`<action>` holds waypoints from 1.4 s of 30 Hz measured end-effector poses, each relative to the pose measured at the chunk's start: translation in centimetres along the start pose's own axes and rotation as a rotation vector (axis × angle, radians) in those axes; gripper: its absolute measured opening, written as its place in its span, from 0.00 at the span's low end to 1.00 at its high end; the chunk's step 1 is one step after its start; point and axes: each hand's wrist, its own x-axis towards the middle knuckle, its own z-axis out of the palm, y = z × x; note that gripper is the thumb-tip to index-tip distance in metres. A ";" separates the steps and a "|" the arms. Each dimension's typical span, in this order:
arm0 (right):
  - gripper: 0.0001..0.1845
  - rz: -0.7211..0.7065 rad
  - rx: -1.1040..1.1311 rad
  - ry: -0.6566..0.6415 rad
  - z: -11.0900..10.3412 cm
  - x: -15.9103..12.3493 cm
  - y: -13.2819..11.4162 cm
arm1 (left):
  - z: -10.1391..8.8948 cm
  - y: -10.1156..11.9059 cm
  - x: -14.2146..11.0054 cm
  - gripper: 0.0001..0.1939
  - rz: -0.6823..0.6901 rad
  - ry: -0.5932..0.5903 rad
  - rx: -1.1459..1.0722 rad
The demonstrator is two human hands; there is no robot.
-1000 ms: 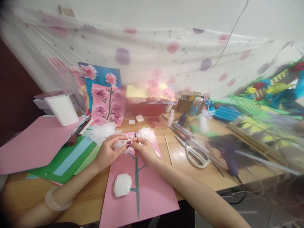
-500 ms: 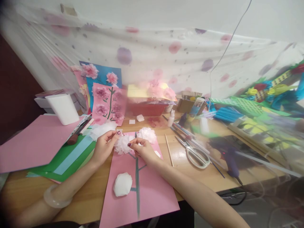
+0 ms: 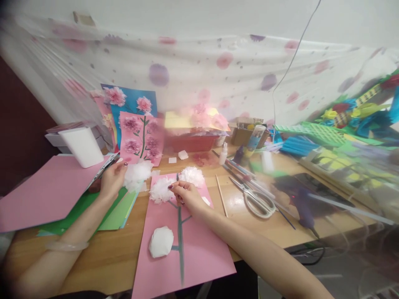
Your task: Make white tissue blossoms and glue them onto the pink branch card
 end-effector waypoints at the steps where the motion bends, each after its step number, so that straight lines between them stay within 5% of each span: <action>1: 0.09 0.006 0.002 -0.001 0.0 0.0 0.0 | -0.2 0.3 -0.1 0.13 0.044 0.031 0.028; 4: 0.09 0.016 0.027 0.001 0.1 -0.1 0.0 | 0.2 2.6 -2.1 0.14 0.215 -0.008 0.058; 8: 0.09 0.016 0.065 -0.003 0.1 -0.2 -0.3 | 1.6 5.7 -6.2 0.10 0.509 -0.420 0.081; 10: 0.10 0.022 0.087 -0.015 0.1 -0.3 -0.5 | 2.1 6.2 -7.5 0.10 0.557 -0.480 0.075; 15: 0.12 0.062 0.150 -0.048 0.4 -0.5 -0.7 | 2.3 5.7 -7.8 0.01 0.469 -0.437 -0.051; 25: 0.11 0.005 0.057 -0.038 0.6 -0.8 -0.8 | 2.4 5.9 -8.0 0.07 0.276 -0.450 -0.154; 42: 0.10 -0.061 -0.110 -0.006 0.3 -0.7 -0.8 | 2.7 5.2 -8.0 0.10 0.338 -0.468 -0.073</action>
